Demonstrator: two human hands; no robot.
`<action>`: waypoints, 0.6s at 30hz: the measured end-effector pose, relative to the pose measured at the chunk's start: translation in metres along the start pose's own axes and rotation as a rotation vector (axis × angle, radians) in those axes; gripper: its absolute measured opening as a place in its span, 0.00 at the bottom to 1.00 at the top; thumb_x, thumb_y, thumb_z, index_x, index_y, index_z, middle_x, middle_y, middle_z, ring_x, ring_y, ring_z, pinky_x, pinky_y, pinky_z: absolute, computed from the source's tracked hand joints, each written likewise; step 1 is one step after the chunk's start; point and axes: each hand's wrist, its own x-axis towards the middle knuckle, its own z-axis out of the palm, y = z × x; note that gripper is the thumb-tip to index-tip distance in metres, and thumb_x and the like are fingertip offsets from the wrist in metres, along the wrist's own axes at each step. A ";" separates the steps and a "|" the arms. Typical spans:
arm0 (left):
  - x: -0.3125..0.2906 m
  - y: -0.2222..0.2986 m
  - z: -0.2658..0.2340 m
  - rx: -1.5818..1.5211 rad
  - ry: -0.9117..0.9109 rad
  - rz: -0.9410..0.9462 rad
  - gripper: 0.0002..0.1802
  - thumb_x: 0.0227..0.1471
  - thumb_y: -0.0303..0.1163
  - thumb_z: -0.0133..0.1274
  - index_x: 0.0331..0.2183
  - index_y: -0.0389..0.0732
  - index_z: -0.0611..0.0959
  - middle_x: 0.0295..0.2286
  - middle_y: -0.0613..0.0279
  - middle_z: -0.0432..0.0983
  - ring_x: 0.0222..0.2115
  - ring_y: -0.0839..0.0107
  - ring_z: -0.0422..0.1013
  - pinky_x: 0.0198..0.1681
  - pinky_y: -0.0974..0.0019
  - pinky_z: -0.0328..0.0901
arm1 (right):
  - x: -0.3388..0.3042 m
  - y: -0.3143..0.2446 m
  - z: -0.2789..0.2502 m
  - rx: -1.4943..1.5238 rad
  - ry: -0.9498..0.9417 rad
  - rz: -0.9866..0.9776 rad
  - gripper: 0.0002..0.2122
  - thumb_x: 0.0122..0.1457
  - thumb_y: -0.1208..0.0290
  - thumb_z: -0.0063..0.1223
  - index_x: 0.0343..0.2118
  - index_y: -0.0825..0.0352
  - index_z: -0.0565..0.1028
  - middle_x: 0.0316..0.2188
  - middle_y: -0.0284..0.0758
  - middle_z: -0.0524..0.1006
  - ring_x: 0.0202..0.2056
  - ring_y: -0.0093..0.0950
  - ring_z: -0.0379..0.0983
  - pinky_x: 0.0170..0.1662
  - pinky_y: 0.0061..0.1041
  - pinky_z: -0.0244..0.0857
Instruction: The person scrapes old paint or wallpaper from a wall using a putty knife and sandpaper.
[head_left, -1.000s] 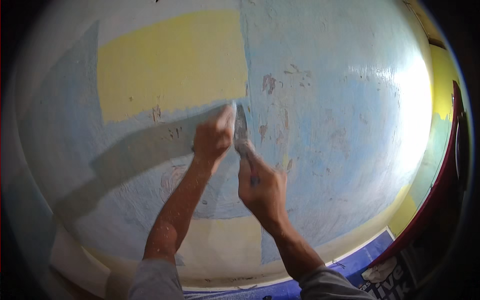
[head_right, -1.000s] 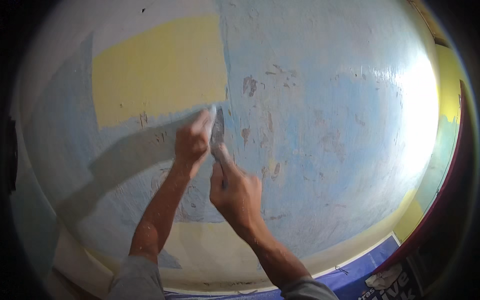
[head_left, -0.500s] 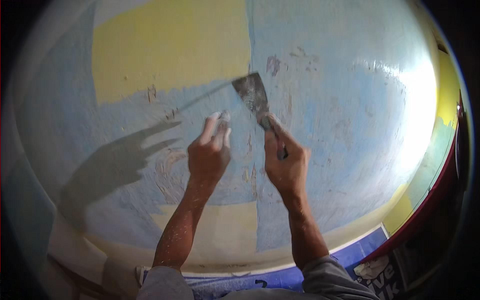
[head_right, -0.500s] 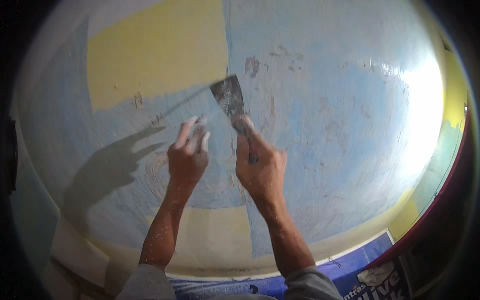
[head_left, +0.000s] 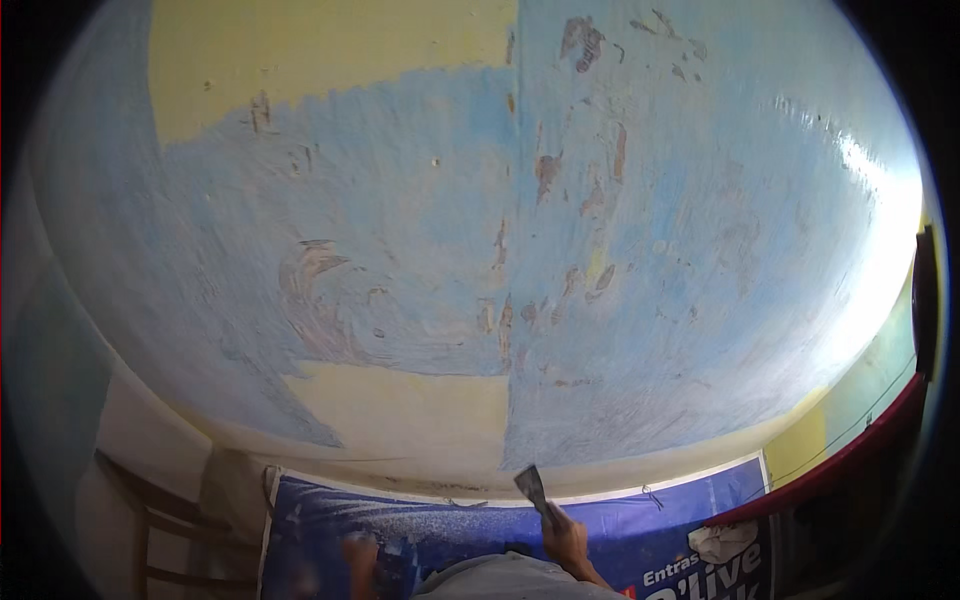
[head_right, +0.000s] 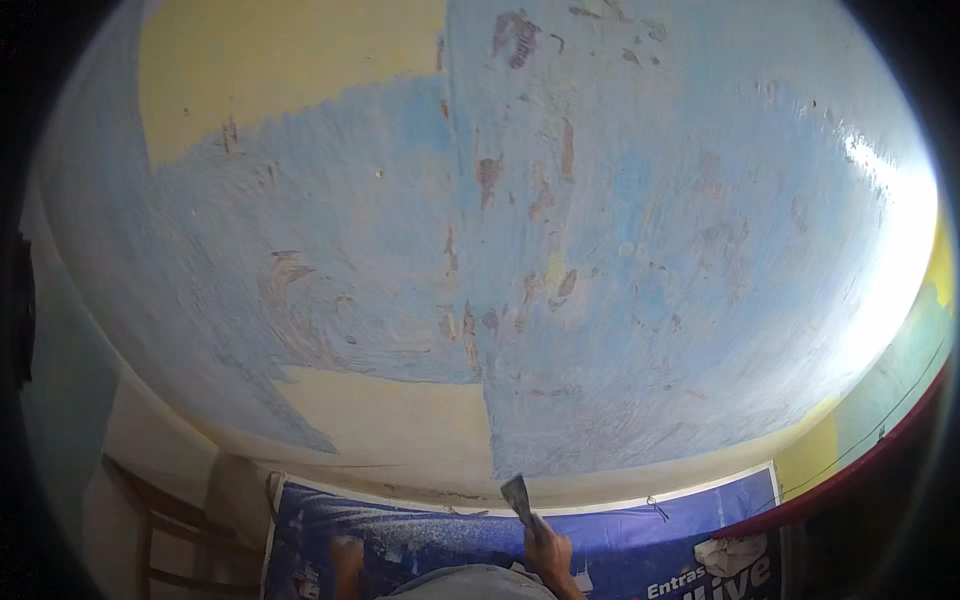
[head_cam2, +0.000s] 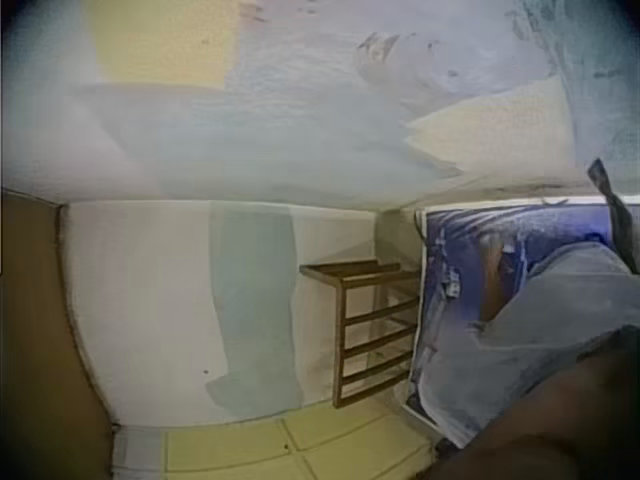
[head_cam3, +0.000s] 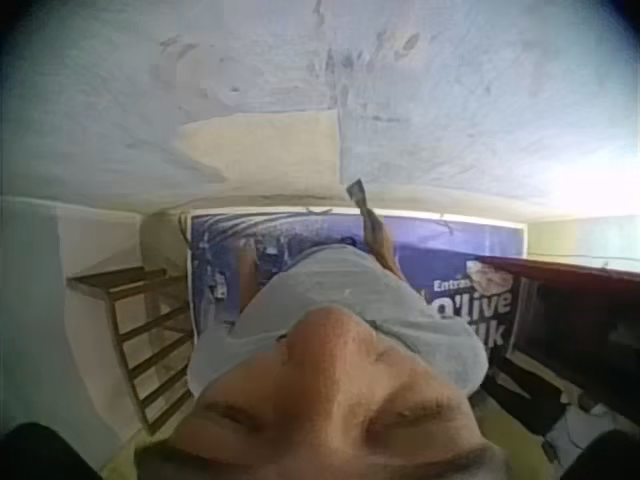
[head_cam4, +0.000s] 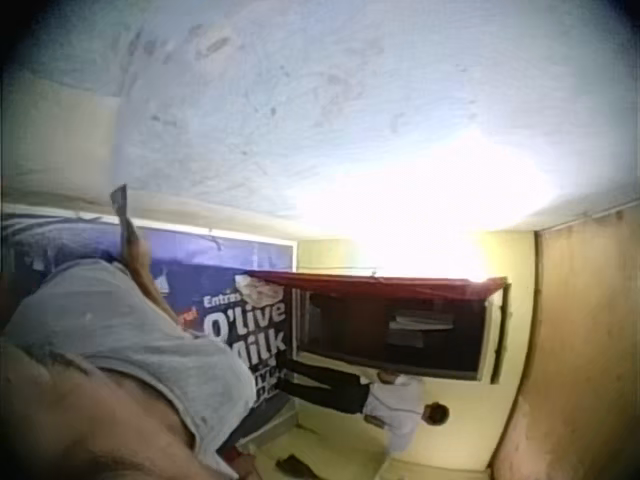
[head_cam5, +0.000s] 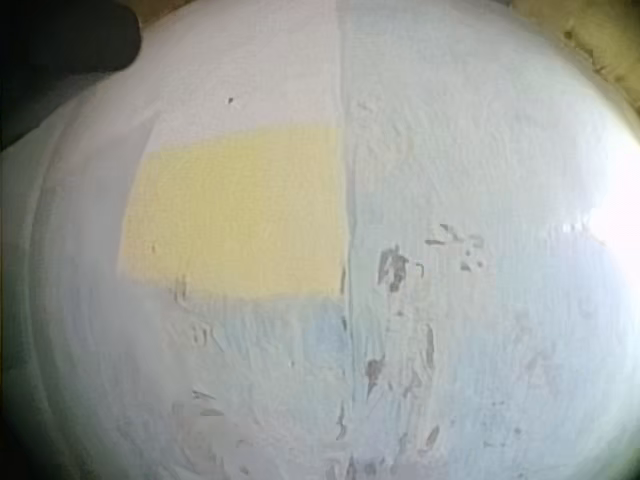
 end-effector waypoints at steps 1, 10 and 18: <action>-0.027 -0.032 0.007 0.123 -0.024 0.131 0.13 0.45 0.36 0.58 0.17 0.38 0.82 0.16 0.47 0.74 0.20 0.48 0.73 0.23 0.49 0.64 | -0.012 0.011 -0.008 0.068 -0.013 0.101 0.17 0.58 0.68 0.58 0.51 0.65 0.76 0.20 0.39 0.77 0.21 0.34 0.75 0.27 0.33 0.68; 0.007 0.157 -0.064 -0.978 -0.074 -0.614 0.05 0.48 0.27 0.56 0.24 0.37 0.81 0.17 0.68 0.69 0.18 0.77 0.65 0.19 0.63 0.58 | 0.092 -0.067 -0.142 0.891 0.002 0.125 0.12 0.63 0.72 0.53 0.45 0.73 0.68 0.25 0.31 0.74 0.21 0.15 0.65 0.24 0.16 0.59; 0.054 0.376 -0.139 -0.660 -0.019 0.100 0.18 0.51 0.35 0.58 0.44 0.37 0.85 0.28 0.52 0.80 0.29 0.65 0.76 0.35 0.63 0.70 | 0.186 -0.133 -0.146 0.897 -0.119 -0.247 0.22 0.64 0.66 0.54 0.58 0.70 0.66 0.21 0.28 0.71 0.16 0.11 0.58 0.18 0.15 0.50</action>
